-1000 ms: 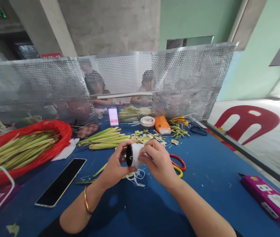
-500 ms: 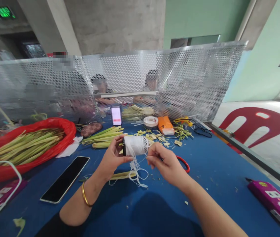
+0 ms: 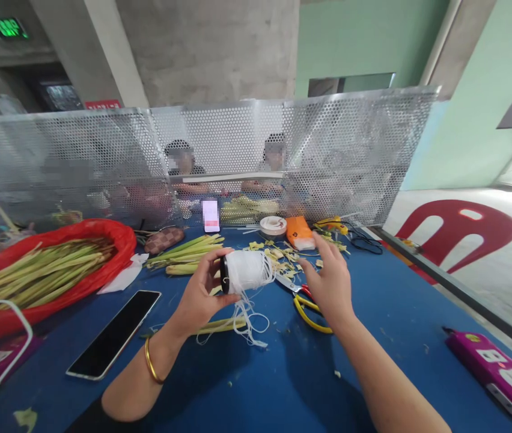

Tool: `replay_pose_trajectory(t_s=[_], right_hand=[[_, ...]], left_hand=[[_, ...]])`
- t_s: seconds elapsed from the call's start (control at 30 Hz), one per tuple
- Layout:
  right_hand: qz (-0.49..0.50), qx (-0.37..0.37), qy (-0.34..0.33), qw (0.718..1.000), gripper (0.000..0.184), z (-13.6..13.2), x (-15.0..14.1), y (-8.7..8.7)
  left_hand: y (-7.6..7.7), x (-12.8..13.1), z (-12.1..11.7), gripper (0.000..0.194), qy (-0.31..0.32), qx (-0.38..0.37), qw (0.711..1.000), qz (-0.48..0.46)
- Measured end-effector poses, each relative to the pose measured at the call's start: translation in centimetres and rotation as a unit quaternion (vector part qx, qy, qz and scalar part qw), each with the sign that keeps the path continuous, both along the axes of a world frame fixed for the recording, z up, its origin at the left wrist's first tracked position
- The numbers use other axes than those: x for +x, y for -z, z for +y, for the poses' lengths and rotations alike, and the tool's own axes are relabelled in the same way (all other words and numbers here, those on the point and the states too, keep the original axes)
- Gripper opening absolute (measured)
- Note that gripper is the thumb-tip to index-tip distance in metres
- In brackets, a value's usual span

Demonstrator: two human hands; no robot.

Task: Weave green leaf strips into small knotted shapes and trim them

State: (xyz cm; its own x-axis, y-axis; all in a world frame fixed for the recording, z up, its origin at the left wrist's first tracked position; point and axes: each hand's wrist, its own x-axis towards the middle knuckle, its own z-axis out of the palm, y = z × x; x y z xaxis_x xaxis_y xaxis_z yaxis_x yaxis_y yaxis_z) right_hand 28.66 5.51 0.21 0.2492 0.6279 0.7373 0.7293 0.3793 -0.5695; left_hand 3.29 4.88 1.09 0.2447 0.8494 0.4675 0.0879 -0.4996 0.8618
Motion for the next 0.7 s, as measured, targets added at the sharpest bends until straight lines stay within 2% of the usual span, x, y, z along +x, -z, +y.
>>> replay_pose_trajectory(t_s=[0.03,0.13,0.23,0.33,0.57,0.7], right_hand=[[-0.016,0.017,-0.024,0.999,0.012,-0.5,-0.5,-0.2],[-0.044,0.06,-0.125,0.989,0.007,-2.4,-2.6,-0.6],[-0.051,0.052,-0.199,0.977,0.013,-3.6,-4.6,-0.5],[-0.058,0.026,-0.214,0.975,0.005,-4.0,-5.7,-0.2],[-0.038,-0.014,-0.274,0.961,0.013,-4.0,-5.6,-0.3],[-0.025,-0.054,-0.271,0.961,0.01,-4.2,-5.5,-0.1]], left_hand=[[0.0,0.1,-0.1,0.071,-0.003,0.006,1.0,0.009],[0.0,0.4,-0.3,0.07,-0.006,0.014,1.0,0.027],[0.2,0.9,-0.6,0.07,0.004,-0.002,1.0,0.028],[0.5,1.3,-0.7,0.071,0.013,-0.032,0.999,0.024],[0.7,1.6,-0.7,0.078,0.013,-0.101,0.995,0.007],[0.6,1.6,-0.6,0.079,0.012,-0.117,0.993,-0.007]])
